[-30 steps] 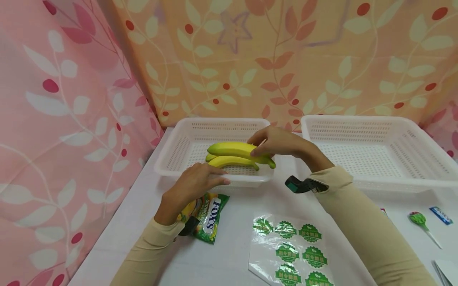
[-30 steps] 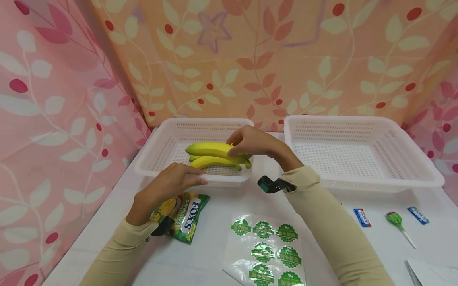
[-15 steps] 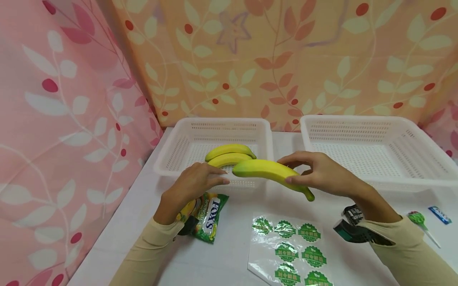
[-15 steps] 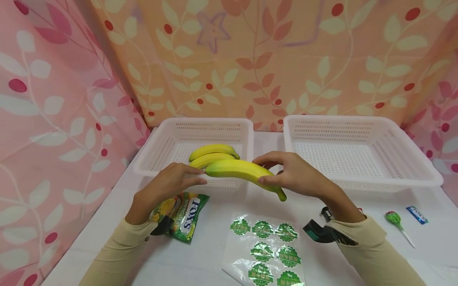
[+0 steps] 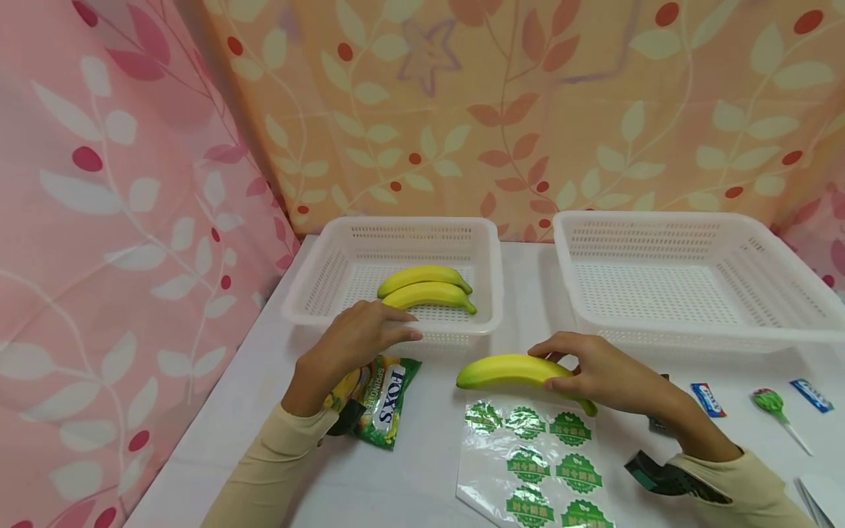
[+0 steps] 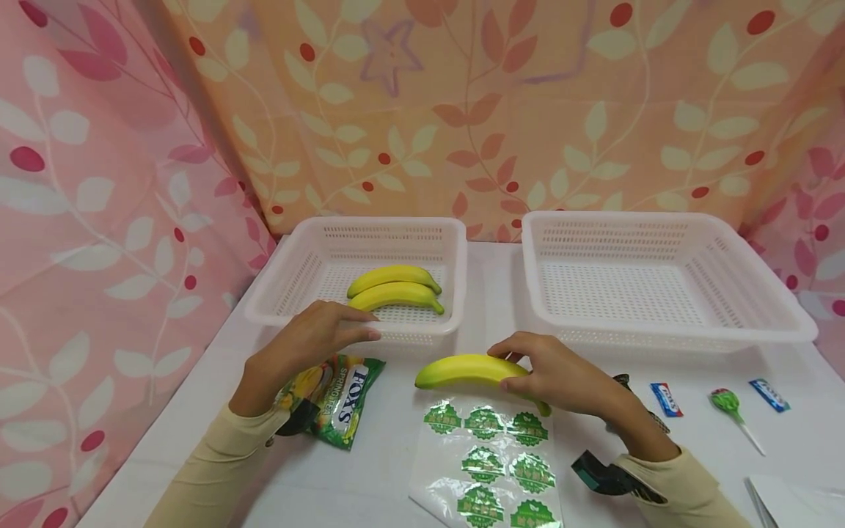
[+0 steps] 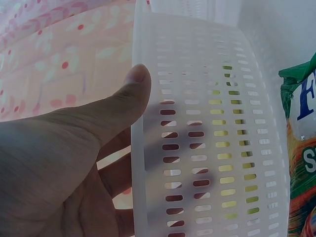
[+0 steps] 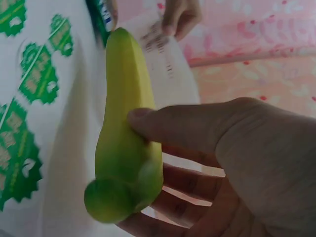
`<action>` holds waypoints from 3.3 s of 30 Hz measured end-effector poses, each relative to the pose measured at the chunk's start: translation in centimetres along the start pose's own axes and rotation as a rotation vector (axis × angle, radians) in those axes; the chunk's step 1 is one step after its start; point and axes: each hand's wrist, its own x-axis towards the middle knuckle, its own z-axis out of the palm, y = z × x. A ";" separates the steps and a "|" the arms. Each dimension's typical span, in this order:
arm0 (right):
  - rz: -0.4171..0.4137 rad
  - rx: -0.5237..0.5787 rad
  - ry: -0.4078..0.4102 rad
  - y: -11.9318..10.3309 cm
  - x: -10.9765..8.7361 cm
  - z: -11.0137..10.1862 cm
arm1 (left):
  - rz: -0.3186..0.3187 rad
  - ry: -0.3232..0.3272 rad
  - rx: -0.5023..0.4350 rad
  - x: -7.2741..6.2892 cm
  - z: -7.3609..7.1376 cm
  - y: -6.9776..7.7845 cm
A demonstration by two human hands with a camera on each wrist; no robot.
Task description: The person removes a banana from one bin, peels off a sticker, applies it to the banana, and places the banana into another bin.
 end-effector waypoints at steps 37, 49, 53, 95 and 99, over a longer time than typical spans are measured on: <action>0.018 -0.132 0.086 2.9 0.9 1.2 | 0.375 -0.159 0.265 -1.5 10.8 6.6; 0.049 -0.121 0.077 2.5 1.0 1.4 | 0.238 -0.272 0.048 -0.9 10.4 6.5; 0.033 -0.163 0.092 1.4 0.8 1.5 | 0.169 -0.341 -0.129 -0.5 10.3 6.1; -0.443 -0.163 0.082 -2.4 -0.2 5.6 | 0.095 -0.671 -0.828 0.7 8.0 4.6; -0.512 -0.152 0.120 -2.4 -0.2 5.4 | 0.111 -0.657 -0.806 0.6 8.2 4.8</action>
